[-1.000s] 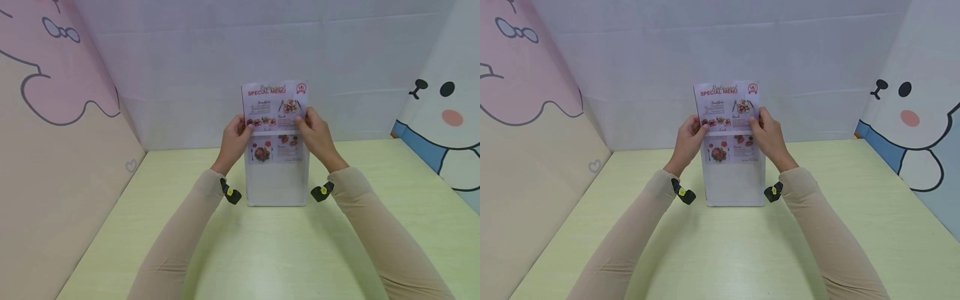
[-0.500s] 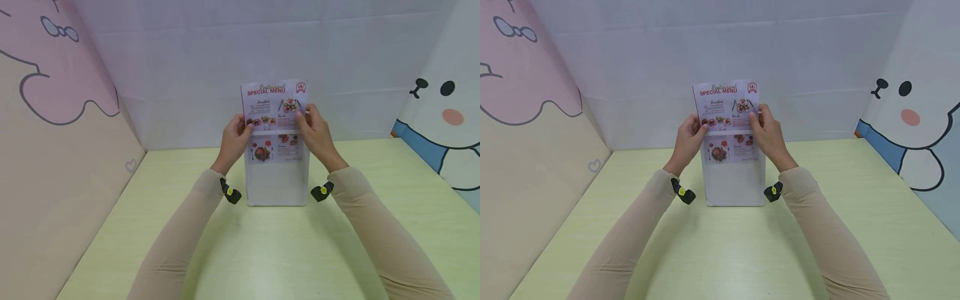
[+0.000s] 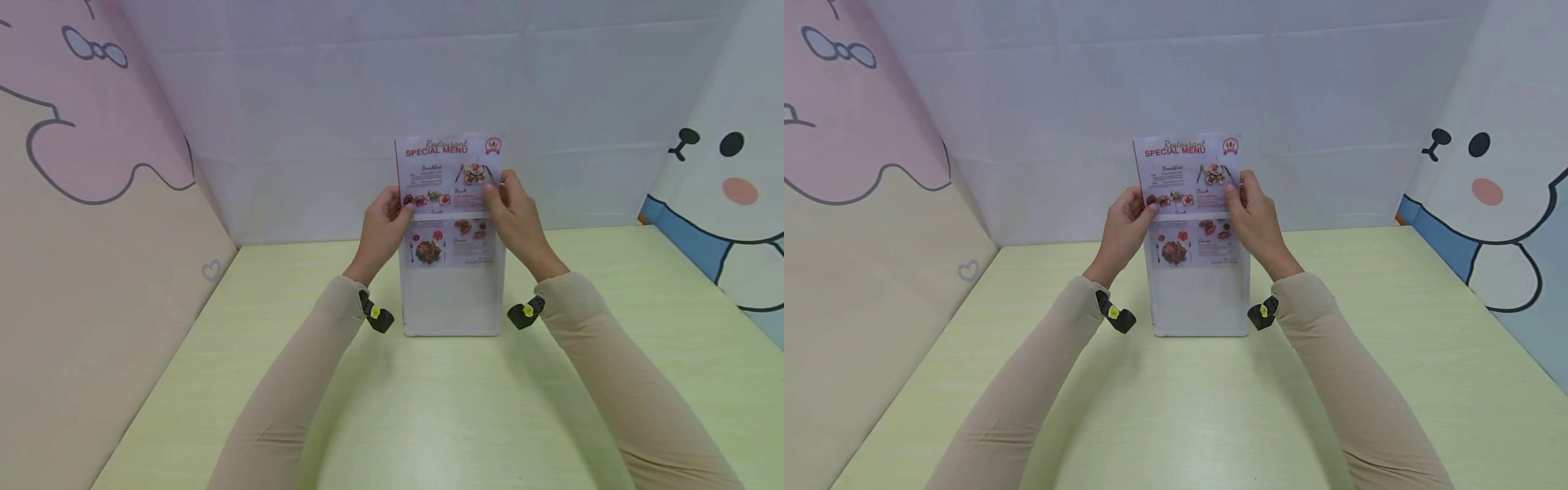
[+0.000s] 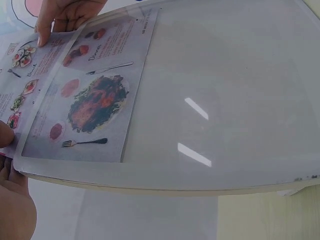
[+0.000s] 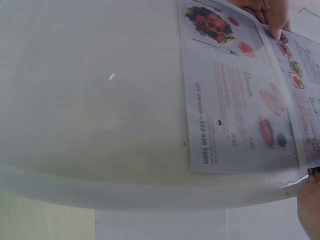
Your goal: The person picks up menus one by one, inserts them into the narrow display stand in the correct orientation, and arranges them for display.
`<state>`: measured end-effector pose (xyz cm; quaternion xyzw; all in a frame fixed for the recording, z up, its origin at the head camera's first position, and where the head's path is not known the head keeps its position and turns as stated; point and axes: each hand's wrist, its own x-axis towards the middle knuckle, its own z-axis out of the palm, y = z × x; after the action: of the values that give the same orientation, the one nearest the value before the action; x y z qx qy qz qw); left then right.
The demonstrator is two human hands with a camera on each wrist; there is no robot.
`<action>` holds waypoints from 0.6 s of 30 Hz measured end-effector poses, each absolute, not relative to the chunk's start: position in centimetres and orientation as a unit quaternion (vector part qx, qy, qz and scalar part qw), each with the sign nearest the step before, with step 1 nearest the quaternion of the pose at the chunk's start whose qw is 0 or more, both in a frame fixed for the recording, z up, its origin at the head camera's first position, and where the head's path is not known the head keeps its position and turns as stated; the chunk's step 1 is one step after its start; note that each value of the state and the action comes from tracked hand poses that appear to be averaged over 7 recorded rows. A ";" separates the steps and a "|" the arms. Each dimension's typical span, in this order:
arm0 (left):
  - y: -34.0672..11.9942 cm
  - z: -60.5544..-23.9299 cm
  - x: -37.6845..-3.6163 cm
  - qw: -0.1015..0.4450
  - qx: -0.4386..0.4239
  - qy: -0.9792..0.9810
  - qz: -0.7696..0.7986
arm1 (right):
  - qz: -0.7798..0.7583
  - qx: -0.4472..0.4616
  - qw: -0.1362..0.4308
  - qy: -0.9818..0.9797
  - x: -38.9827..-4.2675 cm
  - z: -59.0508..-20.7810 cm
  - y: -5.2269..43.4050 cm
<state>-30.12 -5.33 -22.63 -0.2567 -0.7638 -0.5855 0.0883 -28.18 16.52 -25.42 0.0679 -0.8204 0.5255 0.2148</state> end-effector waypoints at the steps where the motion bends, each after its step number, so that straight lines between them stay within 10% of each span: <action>1: -5.3 -22.6 -30.0 0.089 -0.256 -0.764 -0.585 | 0.525 0.067 0.215 -0.821 -28.2 -25.4 16.5; 18: -5.4 -24.5 -32.3 0.091 -0.255 -0.759 -0.592 | 0.518 0.064 0.225 -0.823 -28.2 -25.4 16.5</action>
<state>-32.32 -5.37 -24.47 -0.2553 -0.7587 -0.5923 0.0914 -28.20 16.50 -25.45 0.0639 -0.8231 0.5177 0.2245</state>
